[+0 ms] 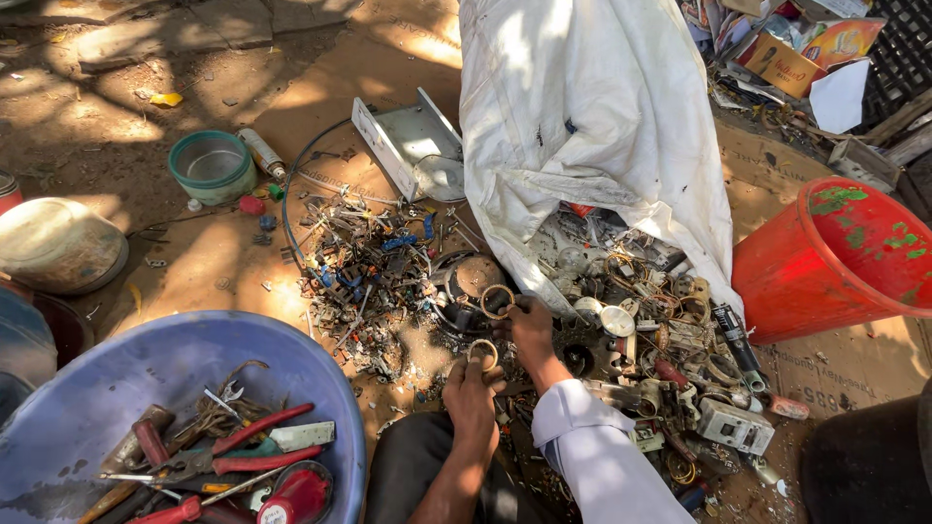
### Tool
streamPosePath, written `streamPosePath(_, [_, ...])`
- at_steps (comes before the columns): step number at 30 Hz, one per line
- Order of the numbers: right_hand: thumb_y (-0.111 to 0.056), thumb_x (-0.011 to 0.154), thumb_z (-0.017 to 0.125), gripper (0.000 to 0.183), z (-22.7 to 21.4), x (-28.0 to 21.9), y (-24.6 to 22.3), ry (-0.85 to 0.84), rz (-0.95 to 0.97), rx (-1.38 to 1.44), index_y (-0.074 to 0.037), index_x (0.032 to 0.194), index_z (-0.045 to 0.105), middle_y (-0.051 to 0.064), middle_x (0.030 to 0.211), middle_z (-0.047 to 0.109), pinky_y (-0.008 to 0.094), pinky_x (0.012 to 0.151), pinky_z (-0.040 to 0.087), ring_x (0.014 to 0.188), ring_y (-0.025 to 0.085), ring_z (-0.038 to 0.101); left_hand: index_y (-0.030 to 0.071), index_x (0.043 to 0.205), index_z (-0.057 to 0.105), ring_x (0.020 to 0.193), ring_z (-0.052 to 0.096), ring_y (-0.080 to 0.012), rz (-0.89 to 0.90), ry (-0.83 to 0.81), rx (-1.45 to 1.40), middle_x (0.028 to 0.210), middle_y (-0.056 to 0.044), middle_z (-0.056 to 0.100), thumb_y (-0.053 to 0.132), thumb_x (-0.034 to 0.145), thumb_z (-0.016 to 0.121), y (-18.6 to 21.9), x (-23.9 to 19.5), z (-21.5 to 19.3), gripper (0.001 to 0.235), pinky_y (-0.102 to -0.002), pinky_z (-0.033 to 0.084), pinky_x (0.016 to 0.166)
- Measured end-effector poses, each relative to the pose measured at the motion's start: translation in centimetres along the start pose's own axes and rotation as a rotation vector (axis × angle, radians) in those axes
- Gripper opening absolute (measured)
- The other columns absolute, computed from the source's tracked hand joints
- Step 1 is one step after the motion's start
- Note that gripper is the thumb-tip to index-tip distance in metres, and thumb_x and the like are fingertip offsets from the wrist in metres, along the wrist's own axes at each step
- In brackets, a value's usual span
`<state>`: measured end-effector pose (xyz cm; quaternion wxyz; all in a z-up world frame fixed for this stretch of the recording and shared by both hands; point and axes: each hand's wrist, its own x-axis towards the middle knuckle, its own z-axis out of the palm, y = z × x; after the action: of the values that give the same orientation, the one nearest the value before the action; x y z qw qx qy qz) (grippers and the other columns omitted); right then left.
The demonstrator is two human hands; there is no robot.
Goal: The person sits on the ground and uses a hammer to break apart and separate various metal items from a pile of scrap. They repeatedly strike metal objects to dislodge parts and sort them into different piles or containers.
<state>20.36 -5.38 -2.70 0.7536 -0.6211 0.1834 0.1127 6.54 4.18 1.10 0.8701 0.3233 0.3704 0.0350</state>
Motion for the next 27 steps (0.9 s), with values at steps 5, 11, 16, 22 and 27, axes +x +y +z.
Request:
streamPosePath(5, [-0.008,0.097,0.059,0.024,-1.1,-3.7,-3.3,-0.035,-0.107,-0.024,0.004,0.117,0.061,0.017,0.092,0.072,0.036,0.055,0.06,0.065,0.026,0.071,-0.004,0.122,0.065,0.083,0.072,-0.0165,0.129,-0.014,0.276,0.102,-0.009,0.07,0.017,0.099,0.055,-2.1,1.9,-2.2,0.033,-0.032,0.06,0.069])
streamPosePath(11, [-0.014,0.096,0.071,0.026,-7.9,-14.6,-4.6,0.039,-0.354,-0.652,0.002,0.116,0.074,0.016,0.099,0.08,0.035,0.076,0.055,0.084,0.026,0.073,-0.005,0.121,0.066,0.079,0.065,-0.021,0.13,-0.274,0.336,0.096,-0.012,0.068,0.016,0.099,0.069,-4.6,3.4,-2.0,0.031,-0.036,0.053,0.072])
streamPosePath(16, [-0.014,0.093,0.071,0.031,-12.3,-19.3,-4.7,0.11,-0.419,-0.797,-0.001,0.121,0.073,0.016,0.109,0.078,0.037,0.084,0.053,0.097,0.024,0.072,0.011,0.115,0.073,0.076,0.065,-0.0337,0.928,-0.919,1.768,0.086,-0.016,0.07,0.016,0.085,0.062,-6.9,0.9,-1.4,0.033,-0.047,0.05,0.065])
streamPosePath(22, [-0.022,0.096,0.067,0.032,-19.3,-22.0,-0.6,0.337,-0.153,-0.742,-0.002,0.121,0.068,0.015,0.099,0.075,0.04,0.076,0.057,0.083,0.027,0.072,-0.001,0.1,0.078,0.074,0.064,-0.0291,0.351,-0.542,1.433,0.097,-0.024,0.074,0.041,0.104,0.065,-9.6,2.4,-0.3,0.045,-0.043,0.05,0.077])
streamPosePath(27, [-0.028,0.09,0.08,0.039,-20.6,-20.9,3.8,0.153,0.211,-0.344,-0.008,0.122,0.068,0.009,0.094,0.072,0.032,0.068,0.053,0.076,0.017,0.067,-0.01,0.099,0.075,0.075,0.061,-0.0239,-0.064,-0.297,0.979,0.082,-0.016,0.073,0.037,0.097,0.075,-10.7,3.7,0.7,0.048,-0.043,0.049,0.074])
